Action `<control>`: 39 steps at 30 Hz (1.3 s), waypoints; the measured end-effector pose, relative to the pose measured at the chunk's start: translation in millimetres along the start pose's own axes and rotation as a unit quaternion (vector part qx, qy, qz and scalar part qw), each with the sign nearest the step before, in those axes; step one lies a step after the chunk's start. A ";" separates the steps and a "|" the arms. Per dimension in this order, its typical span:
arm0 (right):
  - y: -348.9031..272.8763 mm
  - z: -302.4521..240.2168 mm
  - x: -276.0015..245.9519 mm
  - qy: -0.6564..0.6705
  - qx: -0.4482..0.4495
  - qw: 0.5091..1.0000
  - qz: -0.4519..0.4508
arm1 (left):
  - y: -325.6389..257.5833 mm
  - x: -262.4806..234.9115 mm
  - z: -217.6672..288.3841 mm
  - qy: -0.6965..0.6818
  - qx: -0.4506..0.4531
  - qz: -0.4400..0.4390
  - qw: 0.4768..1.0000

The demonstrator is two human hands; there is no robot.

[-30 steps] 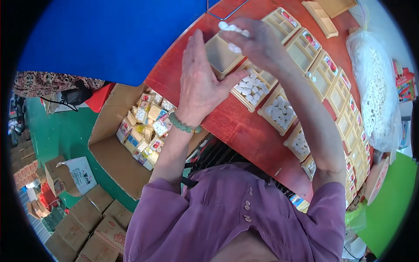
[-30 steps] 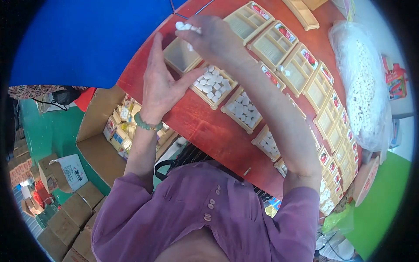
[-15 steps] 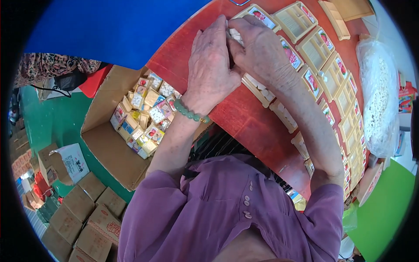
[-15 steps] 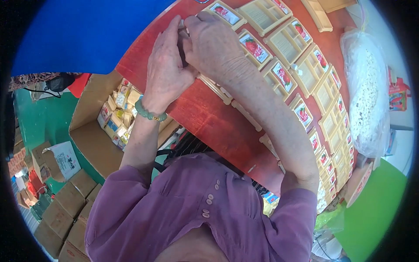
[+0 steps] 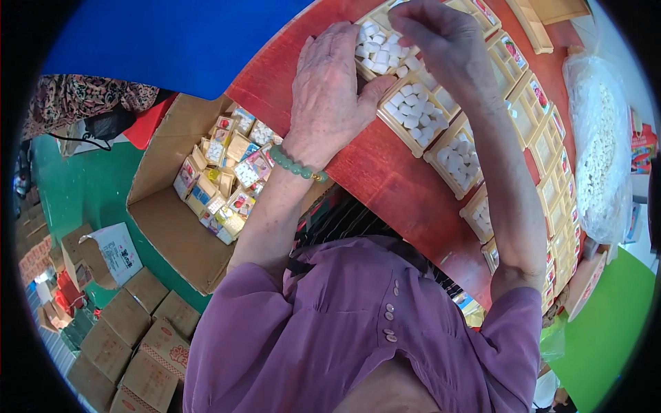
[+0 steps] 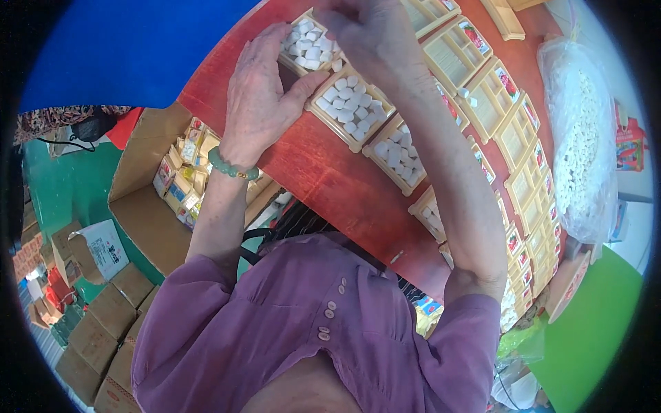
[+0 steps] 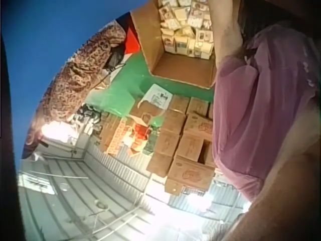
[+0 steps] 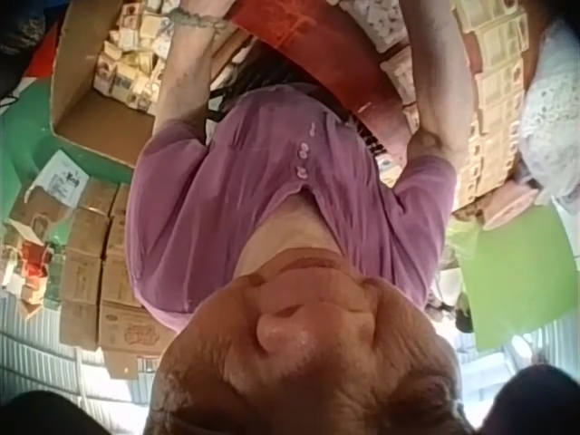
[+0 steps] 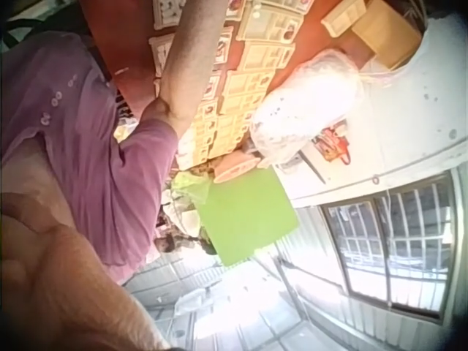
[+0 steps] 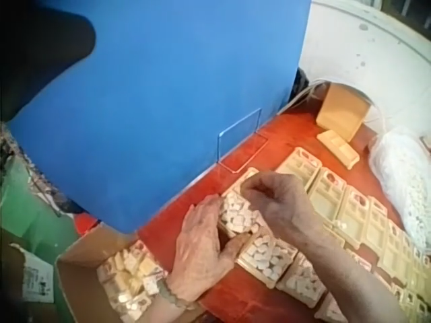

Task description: Sorting and placing small white square components into compartmentalized plastic trays.

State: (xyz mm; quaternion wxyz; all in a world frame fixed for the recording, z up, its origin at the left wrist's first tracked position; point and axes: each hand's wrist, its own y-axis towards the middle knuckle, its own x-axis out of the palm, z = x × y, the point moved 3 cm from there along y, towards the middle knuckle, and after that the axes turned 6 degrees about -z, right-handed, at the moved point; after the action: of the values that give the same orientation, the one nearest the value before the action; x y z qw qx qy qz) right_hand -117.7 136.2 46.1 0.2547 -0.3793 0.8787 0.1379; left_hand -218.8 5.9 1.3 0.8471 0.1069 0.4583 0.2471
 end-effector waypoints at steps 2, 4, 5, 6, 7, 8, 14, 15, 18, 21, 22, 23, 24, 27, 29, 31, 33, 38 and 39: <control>-5.3 -6.6 -5.5 0.064 0.036 0.997 0.012 | -0.1 -0.3 0.7 -0.028 -0.016 -0.019 0.999; -13.2 -26.5 -7.5 0.169 0.182 0.969 -0.004 | -1.1 -0.7 -0.5 -0.022 -0.018 -0.008 1.000; -15.4 -21.0 -4.2 0.169 0.184 0.968 -0.003 | -1.5 -1.6 -0.3 -0.016 -0.019 0.003 1.000; -17.4 -14.6 1.6 0.208 0.154 0.966 -0.004 | -0.6 -2.9 1.3 -0.018 -0.017 0.001 1.000; -19.2 -11.2 5.0 0.246 0.124 0.961 -0.006 | 0.6 -3.6 2.5 -0.015 -0.026 -0.027 0.999; -23.3 -8.4 6.2 0.227 0.132 0.965 -0.013 | 1.0 -3.0 3.4 -0.013 -0.035 -0.055 0.998; -39.9 6.8 16.4 0.257 0.054 0.965 -0.022 | -1.4 0.2 0.4 0.003 -0.007 -0.018 1.000; -41.9 6.8 17.8 0.290 0.053 0.955 -0.035 | -2.4 1.0 0.1 0.004 -0.007 -0.019 1.000; -45.2 2.9 9.8 0.317 0.074 0.945 -0.009 | -3.6 2.7 0.1 0.021 -0.003 -0.007 1.000; -47.2 16.2 -5.5 0.284 0.073 0.955 -0.033 | -3.0 4.3 -0.5 0.015 0.005 -0.006 1.000; -51.2 14.7 -9.7 0.283 0.074 0.956 -0.030 | -3.3 4.8 -1.0 0.014 0.002 -0.010 1.000; -59.0 8.4 -15.9 0.154 0.050 0.986 -0.029 | -3.3 5.8 -1.9 0.014 -0.001 -0.013 1.000; -66.5 -0.7 -20.7 0.026 0.022 0.999 -0.029 | -3.2 4.1 -1.3 0.016 0.001 -0.012 1.000; -84.6 -6.0 -27.9 -0.114 -0.045 0.990 -0.071 | -3.2 1.9 -1.3 0.038 0.014 -0.014 0.999; -93.6 -2.2 -24.6 -0.120 -0.052 0.990 -0.062 | -2.0 2.6 -3.7 0.005 0.008 -0.023 1.000; -99.9 -2.4 -20.5 -0.127 -0.059 0.987 -0.073 | -1.1 5.5 -4.4 0.007 0.007 -0.027 1.000; -100.2 2.1 -15.0 -0.154 -0.071 0.983 -0.075 | -0.4 7.6 -3.3 0.011 0.005 -0.030 0.999; -102.7 -6.0 -11.1 -0.203 -0.101 0.972 -0.057 | -3.4 10.3 1.9 0.083 0.022 -0.044 0.995; -102.9 -5.3 -11.0 -0.204 -0.101 0.972 -0.054 | -3.1 9.3 3.2 0.082 0.024 -0.043 0.995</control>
State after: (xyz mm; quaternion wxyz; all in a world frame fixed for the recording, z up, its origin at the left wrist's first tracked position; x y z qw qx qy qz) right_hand -37.3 71.1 51.6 0.3961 -0.4141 0.7678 0.2865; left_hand -210.9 8.1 -5.0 0.8135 0.0867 0.5366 0.2069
